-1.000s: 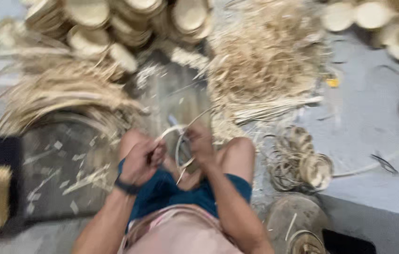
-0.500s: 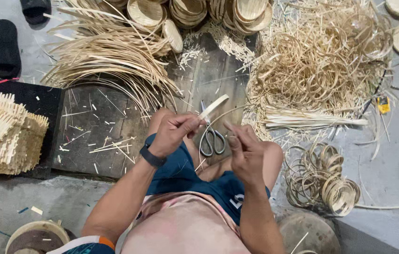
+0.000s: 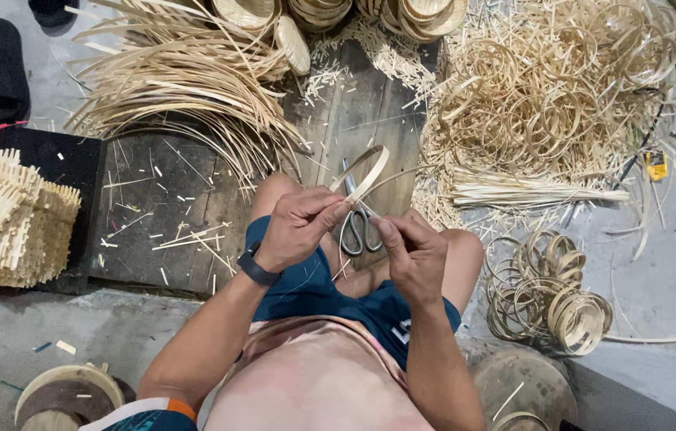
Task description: The person sits on the floor and weaves thin bamboo strips into circular rims using a pair of scissors to trim excess material. The person repeatedly bends, interlocks, and secures the strips to form finished circular pieces.
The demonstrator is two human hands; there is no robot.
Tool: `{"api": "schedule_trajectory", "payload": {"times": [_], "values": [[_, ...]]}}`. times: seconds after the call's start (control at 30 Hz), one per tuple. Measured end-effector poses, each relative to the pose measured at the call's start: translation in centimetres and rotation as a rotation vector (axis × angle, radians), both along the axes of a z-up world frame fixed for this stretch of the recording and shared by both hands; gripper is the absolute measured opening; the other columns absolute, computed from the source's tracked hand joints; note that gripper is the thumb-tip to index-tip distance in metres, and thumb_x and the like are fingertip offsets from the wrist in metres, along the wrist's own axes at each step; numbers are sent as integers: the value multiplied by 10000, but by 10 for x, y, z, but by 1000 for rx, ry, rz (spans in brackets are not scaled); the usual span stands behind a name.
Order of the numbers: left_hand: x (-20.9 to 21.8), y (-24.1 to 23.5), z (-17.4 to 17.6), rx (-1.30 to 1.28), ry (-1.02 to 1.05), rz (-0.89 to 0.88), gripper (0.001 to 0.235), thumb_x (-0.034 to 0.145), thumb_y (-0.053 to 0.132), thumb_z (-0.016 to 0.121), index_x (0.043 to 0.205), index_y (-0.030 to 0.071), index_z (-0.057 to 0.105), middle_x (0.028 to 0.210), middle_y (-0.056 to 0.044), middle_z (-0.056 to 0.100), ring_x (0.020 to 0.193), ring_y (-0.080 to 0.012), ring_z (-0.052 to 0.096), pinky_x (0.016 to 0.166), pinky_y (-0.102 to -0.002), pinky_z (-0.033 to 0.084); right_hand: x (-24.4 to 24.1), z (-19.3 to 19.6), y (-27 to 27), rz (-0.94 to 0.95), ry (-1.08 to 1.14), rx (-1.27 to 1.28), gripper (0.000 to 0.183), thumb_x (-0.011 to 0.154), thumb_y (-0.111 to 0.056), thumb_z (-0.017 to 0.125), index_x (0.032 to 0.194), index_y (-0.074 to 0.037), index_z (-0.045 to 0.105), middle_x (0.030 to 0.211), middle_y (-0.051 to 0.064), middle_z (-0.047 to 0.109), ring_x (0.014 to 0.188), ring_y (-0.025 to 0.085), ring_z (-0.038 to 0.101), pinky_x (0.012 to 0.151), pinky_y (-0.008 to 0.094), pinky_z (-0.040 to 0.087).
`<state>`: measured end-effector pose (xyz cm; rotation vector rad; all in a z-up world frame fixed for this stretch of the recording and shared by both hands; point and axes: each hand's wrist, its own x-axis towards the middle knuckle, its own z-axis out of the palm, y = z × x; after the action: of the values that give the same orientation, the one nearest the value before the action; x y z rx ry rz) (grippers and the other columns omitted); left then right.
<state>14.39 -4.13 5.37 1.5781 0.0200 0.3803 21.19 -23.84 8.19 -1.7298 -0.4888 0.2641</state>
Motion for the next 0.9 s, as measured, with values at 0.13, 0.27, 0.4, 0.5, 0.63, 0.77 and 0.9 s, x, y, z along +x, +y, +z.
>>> {"api": "schedule_trajectory", "payload": {"times": [0.13, 0.27, 0.4, 0.5, 0.63, 0.77, 0.9], "values": [[-2, -2, -2, -6, 26, -22, 195, 1032, 155, 680, 1107, -8, 756, 787, -35, 635, 702, -94, 561, 621, -251, 447, -2, -2, 1, 1, 39, 10, 150, 998, -132, 708, 1026, -15, 797, 748, -31, 532, 677, 49, 451, 587, 217, 335], [-3, -3, -6, -75, 74, -30, 190, 1022, 144, 679, 1087, -20, 752, 792, -29, 644, 698, -84, 572, 607, -248, 457, -4, -4, 2, 13, 39, 18, 143, 989, -133, 719, 1033, -20, 795, 762, -30, 526, 684, 49, 452, 590, 219, 338], [-4, -4, -12, -134, 128, -31, 172, 1024, 119, 666, 1043, -25, 758, 799, -21, 646, 699, -69, 568, 603, -237, 459, -5, -11, -3, 28, 45, 4, 141, 980, -127, 724, 1025, -18, 801, 749, -26, 516, 671, 54, 436, 578, 226, 326], [-5, -5, -18, -181, 201, -50, 168, 1018, 109, 655, 1014, -20, 763, 809, -8, 662, 689, -54, 581, 598, -229, 471, 1, -27, -6, 90, 34, -36, 116, 970, -122, 730, 976, -19, 784, 754, -17, 570, 698, 63, 502, 590, 243, 382], [-9, -18, -27, -268, 283, -169, 176, 1026, 116, 649, 990, -19, 756, 802, 2, 666, 701, -43, 582, 615, -233, 480, 19, -70, 3, 57, 18, -111, 115, 956, -120, 759, 929, -8, 756, 770, -10, 650, 701, 80, 579, 622, 262, 451], [-10, -33, -35, -321, 383, -217, 191, 1009, 139, 637, 1006, -17, 747, 826, 36, 696, 735, -35, 606, 647, -226, 517, 17, -110, 17, -109, 23, 39, 160, 913, -99, 841, 829, 8, 756, 688, 45, 603, 673, 136, 522, 614, 290, 411], [-7, -29, -31, -132, 207, -134, 187, 1001, 125, 673, 1114, 2, 758, 785, 13, 601, 709, -55, 539, 604, -241, 439, 14, -90, 12, -111, 395, -187, 135, 835, -104, 793, 959, -55, 774, 823, 29, 757, 765, 145, 687, 688, 294, 546]]}}
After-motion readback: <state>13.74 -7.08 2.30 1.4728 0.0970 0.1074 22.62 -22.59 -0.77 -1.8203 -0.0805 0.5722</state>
